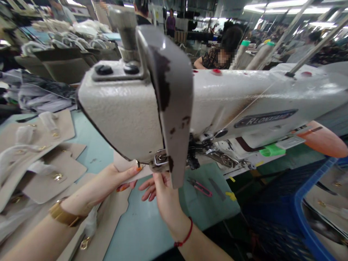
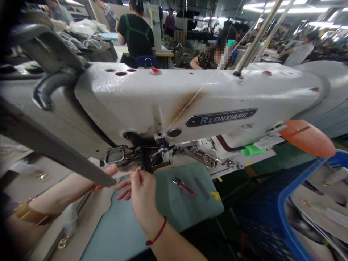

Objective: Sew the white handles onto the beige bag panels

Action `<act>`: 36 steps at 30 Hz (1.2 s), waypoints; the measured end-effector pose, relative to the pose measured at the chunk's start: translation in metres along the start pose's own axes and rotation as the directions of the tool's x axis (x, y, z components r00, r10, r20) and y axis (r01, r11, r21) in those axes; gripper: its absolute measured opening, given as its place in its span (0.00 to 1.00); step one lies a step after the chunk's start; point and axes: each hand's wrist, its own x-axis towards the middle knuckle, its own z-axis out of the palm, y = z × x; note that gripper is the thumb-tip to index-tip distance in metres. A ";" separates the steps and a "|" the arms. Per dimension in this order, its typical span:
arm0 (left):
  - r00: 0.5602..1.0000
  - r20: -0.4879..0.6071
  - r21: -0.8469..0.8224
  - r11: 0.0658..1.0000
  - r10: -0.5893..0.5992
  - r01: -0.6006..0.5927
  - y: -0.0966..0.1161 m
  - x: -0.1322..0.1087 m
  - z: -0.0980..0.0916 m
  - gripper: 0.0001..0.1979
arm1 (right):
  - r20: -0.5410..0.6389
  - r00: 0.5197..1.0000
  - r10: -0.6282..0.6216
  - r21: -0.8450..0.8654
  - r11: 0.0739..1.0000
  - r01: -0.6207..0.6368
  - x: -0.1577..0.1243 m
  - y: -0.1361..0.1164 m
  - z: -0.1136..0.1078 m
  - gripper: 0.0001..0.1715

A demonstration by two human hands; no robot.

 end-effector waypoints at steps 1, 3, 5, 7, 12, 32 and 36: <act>1.000 -0.003 0.006 1.000 0.006 -0.006 0.000 0.000 0.000 0.21 | 0.001 1.000 0.001 -0.004 1.000 -0.001 0.000 -0.001 0.001 0.32; 1.000 -0.021 0.022 1.000 0.008 -0.007 -0.001 0.000 -0.001 0.21 | -0.003 1.000 -0.002 -0.018 1.000 0.002 0.000 -0.003 0.002 0.31; 0.999 -0.042 0.031 0.999 0.014 -0.013 -0.003 0.000 -0.001 0.22 | -0.002 1.000 -0.006 -0.032 0.999 0.006 0.000 -0.005 0.002 0.31; 0.998 -0.057 0.023 0.999 0.025 -0.024 -0.005 -0.002 0.001 0.22 | 0.002 1.000 -0.015 -0.046 0.999 0.015 0.000 -0.007 0.002 0.31; 0.995 -0.103 0.017 1.000 0.011 -0.009 -0.010 -0.010 0.011 0.20 | 0.007 1.000 -0.031 -0.054 0.998 0.031 0.000 -0.005 0.000 0.29; 0.891 -0.454 -0.236 0.962 0.015 -0.137 -0.039 -0.045 0.098 0.20 | 0.181 0.983 0.039 -0.111 0.994 -0.019 0.000 -0.018 -0.031 0.30; 0.850 -0.524 -0.240 0.950 0.048 -0.202 -0.034 -0.049 0.120 0.20 | 0.226 0.972 0.069 -0.177 0.984 -0.029 0.001 -0.028 -0.040 0.33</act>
